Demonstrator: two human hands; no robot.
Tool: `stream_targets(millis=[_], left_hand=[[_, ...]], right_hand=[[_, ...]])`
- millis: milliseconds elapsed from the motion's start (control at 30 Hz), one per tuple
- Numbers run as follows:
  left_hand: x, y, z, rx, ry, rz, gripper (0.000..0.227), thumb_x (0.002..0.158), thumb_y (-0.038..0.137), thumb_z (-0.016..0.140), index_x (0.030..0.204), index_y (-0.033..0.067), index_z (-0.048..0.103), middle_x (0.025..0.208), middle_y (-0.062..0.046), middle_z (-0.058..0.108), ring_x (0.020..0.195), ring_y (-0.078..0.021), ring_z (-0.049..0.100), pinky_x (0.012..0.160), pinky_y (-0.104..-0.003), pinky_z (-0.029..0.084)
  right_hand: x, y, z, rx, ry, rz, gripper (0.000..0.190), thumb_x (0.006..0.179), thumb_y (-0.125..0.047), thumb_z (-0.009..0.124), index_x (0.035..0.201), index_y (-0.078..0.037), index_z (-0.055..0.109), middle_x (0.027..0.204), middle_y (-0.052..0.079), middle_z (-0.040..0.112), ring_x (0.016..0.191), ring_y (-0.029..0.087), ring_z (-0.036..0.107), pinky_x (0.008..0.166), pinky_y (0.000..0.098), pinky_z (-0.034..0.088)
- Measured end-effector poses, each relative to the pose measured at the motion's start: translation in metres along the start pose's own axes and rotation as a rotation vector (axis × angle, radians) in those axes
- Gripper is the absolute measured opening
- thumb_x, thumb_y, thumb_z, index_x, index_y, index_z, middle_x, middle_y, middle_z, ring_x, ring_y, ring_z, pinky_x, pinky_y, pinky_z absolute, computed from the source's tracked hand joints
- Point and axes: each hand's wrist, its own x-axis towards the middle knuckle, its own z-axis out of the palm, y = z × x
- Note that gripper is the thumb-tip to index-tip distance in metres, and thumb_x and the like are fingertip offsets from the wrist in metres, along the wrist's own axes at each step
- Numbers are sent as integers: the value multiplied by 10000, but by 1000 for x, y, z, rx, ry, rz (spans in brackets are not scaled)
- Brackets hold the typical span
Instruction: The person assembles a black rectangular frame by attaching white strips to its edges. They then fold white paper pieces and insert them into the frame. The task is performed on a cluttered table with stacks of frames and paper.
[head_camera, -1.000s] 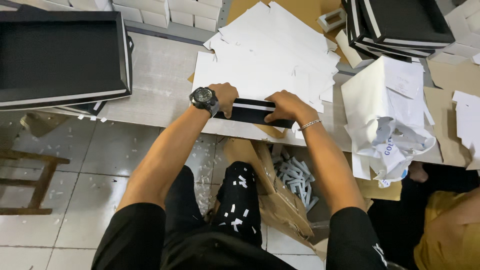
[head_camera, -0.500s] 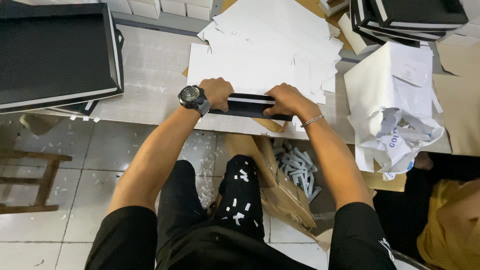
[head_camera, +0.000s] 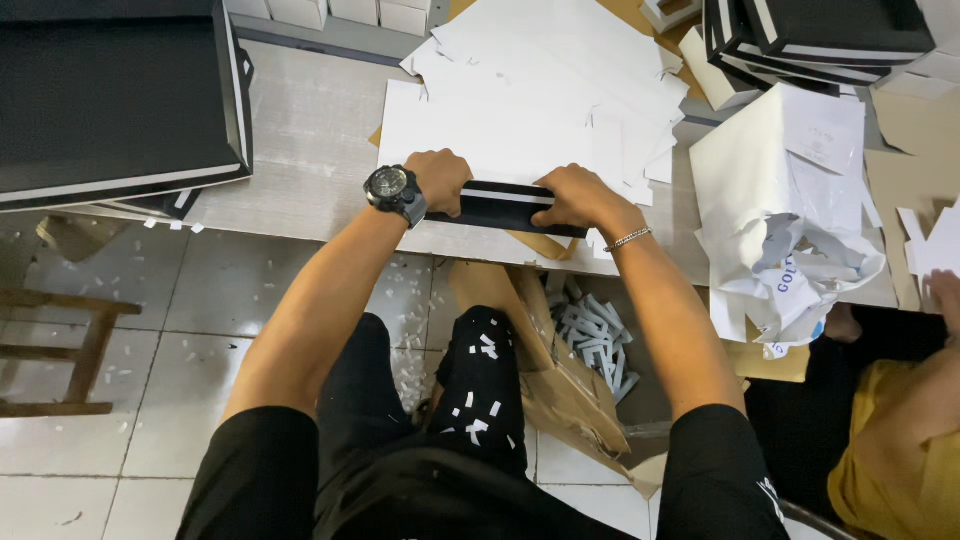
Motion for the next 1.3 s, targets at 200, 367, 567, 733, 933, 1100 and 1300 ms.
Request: stream_targets(millis=[200,367,567,733,933,1100,1300], left_hand=[[-15,10,-4,53,55,-6,323,781,138,837,1097,76,847,1007,-162,832,1026,-423,800,902,-559,624],[6,-2,12,10,34,-15,410,745,235,927,1119,85,848,1045,-163,827,1056,-437,789,929,-577,609],[-10,8,-16,44,57,-16,401,758,244,920,1119,86,847,1046,-174,820,1047,-444,788,913,-594,611],[-90,16,-101,127,729,126,881,924,612,815,1646,201,525,1697,-208,391,1563,-453,293,1262,-652,291],[-144,40,-130,-354,1585,255,460,1106,251,814,1443,107,537,1438,-149,553,1346,-329,580,1110,-556,623],[-140,127,-56,191,955,438,1147,806,540,1003,1707,153,408,1760,-222,324,1616,-469,307,1278,-647,362],[-115,135,29,372,1064,207,555,1006,84,668,1553,22,603,1593,-260,534,1421,-565,533,1189,-745,390]], right_hand=[[-12,-7,-1,-24,24,20,443,859,-282,898,1260,-106,830,1122,222,828,1154,455,768,1028,583,579],[-7,-2,4,1,35,10,476,850,-247,903,1298,-109,818,1107,198,828,1118,431,778,1007,559,588],[-8,2,-4,35,42,2,487,836,-291,911,1288,-135,821,1114,196,827,1126,441,773,1000,575,593],[-40,48,-34,165,322,-288,329,934,-304,881,827,-136,618,689,-36,503,688,100,413,645,334,337],[-96,56,-40,1037,799,26,299,860,-90,930,1043,-85,693,932,-19,698,869,114,690,802,279,627],[-54,53,49,1831,843,-201,432,1080,-411,706,1400,-124,665,1435,165,720,1320,366,728,1041,498,655],[5,33,185,2320,649,87,136,1080,-292,733,1136,-168,742,1147,58,791,1109,267,779,940,361,637]])
